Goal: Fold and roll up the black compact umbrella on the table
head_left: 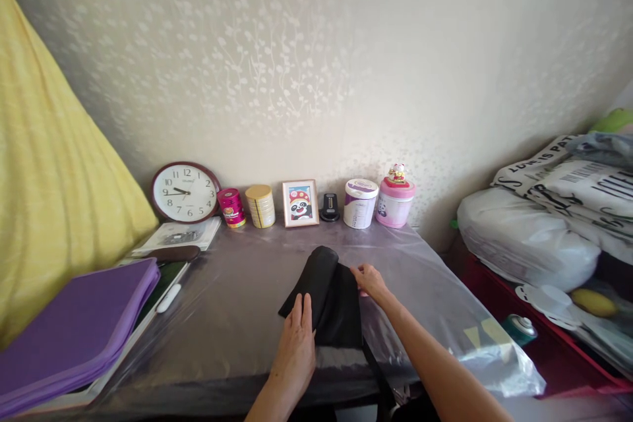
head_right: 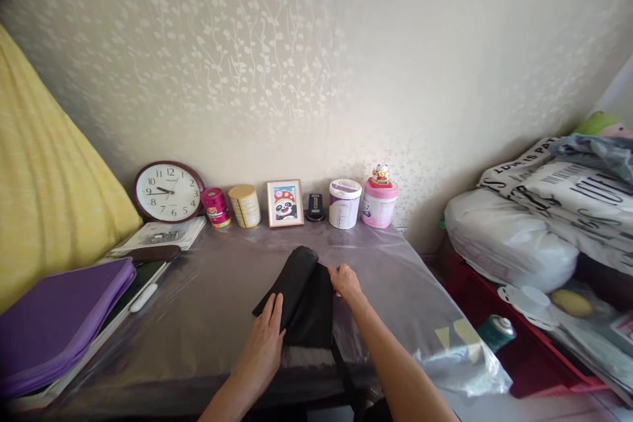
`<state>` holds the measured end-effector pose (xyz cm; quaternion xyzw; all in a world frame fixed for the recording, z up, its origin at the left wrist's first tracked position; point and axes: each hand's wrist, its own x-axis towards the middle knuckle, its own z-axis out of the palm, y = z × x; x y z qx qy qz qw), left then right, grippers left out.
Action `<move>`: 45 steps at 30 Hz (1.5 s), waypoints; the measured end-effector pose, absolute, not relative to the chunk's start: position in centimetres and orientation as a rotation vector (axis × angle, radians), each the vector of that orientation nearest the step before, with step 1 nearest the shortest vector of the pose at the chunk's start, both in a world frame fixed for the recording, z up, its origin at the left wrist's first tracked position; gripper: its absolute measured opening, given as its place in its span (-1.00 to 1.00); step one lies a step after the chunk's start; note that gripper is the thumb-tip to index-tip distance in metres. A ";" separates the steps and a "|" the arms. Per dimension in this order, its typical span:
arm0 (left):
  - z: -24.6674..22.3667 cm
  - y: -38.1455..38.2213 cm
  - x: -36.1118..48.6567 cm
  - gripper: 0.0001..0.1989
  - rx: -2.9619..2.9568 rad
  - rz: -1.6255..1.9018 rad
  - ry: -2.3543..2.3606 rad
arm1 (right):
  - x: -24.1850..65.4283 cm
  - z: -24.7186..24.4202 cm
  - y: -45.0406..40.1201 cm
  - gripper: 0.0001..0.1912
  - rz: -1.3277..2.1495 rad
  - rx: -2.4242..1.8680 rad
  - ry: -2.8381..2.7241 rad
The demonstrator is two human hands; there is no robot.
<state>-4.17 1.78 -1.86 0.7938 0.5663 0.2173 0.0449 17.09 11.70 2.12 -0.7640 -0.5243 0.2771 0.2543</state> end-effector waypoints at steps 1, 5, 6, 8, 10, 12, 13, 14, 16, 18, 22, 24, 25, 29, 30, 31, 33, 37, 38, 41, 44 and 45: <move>-2.0 1.8 -4.2 -0.45 2.419 0.669 1.731 | 16.9 2.2 11.7 -0.71 0.813 -2.053 -1.403; -2.6 2.0 -4.2 -0.44 2.413 0.728 1.723 | 15.8 2.3 11.6 -0.72 0.921 -1.959 -1.334; -2.7 2.0 -4.2 -0.44 2.406 0.744 1.726 | 15.4 2.3 11.5 -0.73 0.925 -1.941 -1.329; -2.8 2.0 -4.2 -0.43 2.387 0.756 1.733 | 14.9 2.2 11.3 -0.74 0.918 -1.917 -1.334; -2.7 2.0 -4.2 -0.43 2.370 0.745 1.735 | 14.3 2.1 11.1 -0.77 0.897 -1.904 -1.353; -2.5 2.0 -4.2 -0.44 2.362 0.733 1.728 | 13.8 2.0 11.0 -0.81 0.872 -1.893 -1.373; -2.5 2.0 -4.2 -0.44 2.361 0.728 1.723 | 13.6 2.1 11.0 -0.82 0.864 -1.883 -1.382; -2.4 2.0 -4.3 -0.44 2.364 0.724 1.717 | 13.4 2.1 11.0 -0.83 0.856 -1.871 -1.391; -2.4 2.1 -4.3 -0.43 2.370 0.716 1.707 | 13.0 2.4 11.1 -0.82 0.839 -1.843 -1.405; -2.4 2.2 -4.4 -0.42 2.371 0.709 1.710 | 12.7 2.7 11.2 -0.82 0.820 -1.818 -1.408; -2.4 2.2 -4.5 -0.43 2.372 0.700 1.719 | 12.1 3.3 11.7 -0.84 0.851 -1.775 -1.388; -2.2 2.2 -4.5 -0.43 2.379 0.686 1.717 | 11.7 3.5 11.9 -0.85 0.888 -1.747 -1.374; -2.1 2.1 -4.5 -0.42 2.381 0.676 1.715 | 11.5 3.6 12.0 -0.85 0.906 -1.732 -1.367; -1.9 2.0 -4.5 -0.42 2.375 0.624 1.705 | 10.6 3.7 12.4 -0.81 0.988 -1.676 -1.340; -1.9 2.0 -4.5 -0.42 2.374 0.613 1.705 | 10.4 3.7 12.4 -0.80 1.004 -1.665 -1.334; -1.9 2.0 -4.5 -0.42 2.375 0.607 1.706 | 10.1 3.7 12.5 -0.78 1.015 -1.657 -1.329; -2.0 2.1 -4.6 -0.41 2.373 0.601 1.719 | 9.7 3.9 12.5 -0.74 1.031 -1.646 -1.320; -2.1 2.2 -4.7 -0.40 2.360 0.589 1.730 | 9.1 4.0 12.6 -0.67 1.039 -1.644 -1.317; -2.0 2.2 -4.8 -0.40 2.363 0.589 1.717 | 9.0 4.0 12.6 -0.66 1.034 -1.646 -1.318; -1.9 2.3 -4.9 -0.39 2.360 0.602 1.689 | 8.6 3.7 12.8 -0.61 1.040 -1.634 -1.323; -2.1 2.4 -4.9 -0.39 2.348 0.612 1.694 | 8.4 3.3 12.8 -0.54 1.116 -1.544 -1.328; -2.2 2.4 -4.9 -0.40 2.345 0.612 1.698 | 8.3 3.2 12.8 -0.53 1.148 -1.495 -1.334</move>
